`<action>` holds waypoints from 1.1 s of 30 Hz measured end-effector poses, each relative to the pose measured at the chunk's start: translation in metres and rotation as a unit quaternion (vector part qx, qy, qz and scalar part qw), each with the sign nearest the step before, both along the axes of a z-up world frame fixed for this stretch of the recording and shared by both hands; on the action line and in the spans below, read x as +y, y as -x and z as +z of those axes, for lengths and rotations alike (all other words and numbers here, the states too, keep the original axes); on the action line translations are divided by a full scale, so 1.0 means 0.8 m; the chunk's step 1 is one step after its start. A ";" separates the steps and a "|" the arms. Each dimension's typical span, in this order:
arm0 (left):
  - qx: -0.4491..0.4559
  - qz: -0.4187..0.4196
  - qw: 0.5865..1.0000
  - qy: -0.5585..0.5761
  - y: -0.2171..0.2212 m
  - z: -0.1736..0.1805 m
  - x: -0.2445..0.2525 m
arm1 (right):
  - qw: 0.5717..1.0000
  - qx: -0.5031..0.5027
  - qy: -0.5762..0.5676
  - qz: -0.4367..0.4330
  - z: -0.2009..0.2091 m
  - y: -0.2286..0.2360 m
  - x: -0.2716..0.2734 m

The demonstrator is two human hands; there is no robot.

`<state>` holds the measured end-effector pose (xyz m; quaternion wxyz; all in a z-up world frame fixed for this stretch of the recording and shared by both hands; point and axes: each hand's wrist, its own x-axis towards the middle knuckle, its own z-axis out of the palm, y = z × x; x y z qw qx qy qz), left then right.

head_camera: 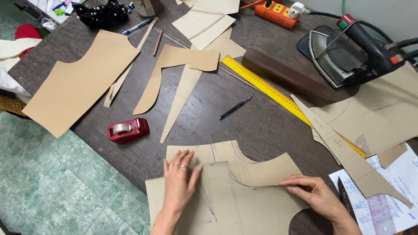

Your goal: The person measures and marks a cardboard pattern piece on a work table using a flexible measuring tape and a pen. They align the tape along the pattern's edges and curves, make marks, and reposition the pattern to measure different sections.

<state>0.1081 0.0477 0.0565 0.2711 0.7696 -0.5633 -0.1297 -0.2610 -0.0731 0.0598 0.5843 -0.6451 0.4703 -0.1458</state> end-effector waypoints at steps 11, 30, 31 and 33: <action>0.016 -0.051 0.999 0.005 0.024 0.000 -0.012 | 0.994 0.057 -0.015 -0.087 0.006 -0.007 0.003; -0.070 -0.123 0.980 -0.141 0.046 -0.033 -0.150 | 0.993 0.080 -0.024 -0.085 -0.002 -0.012 0.006; -0.070 -0.125 0.980 -0.141 0.044 -0.033 -0.151 | 0.993 0.080 -0.025 -0.087 -0.002 -0.012 0.005; -0.059 -0.126 0.978 -0.155 0.041 -0.034 -0.152 | 0.992 0.070 -0.041 -0.092 -0.003 -0.012 0.005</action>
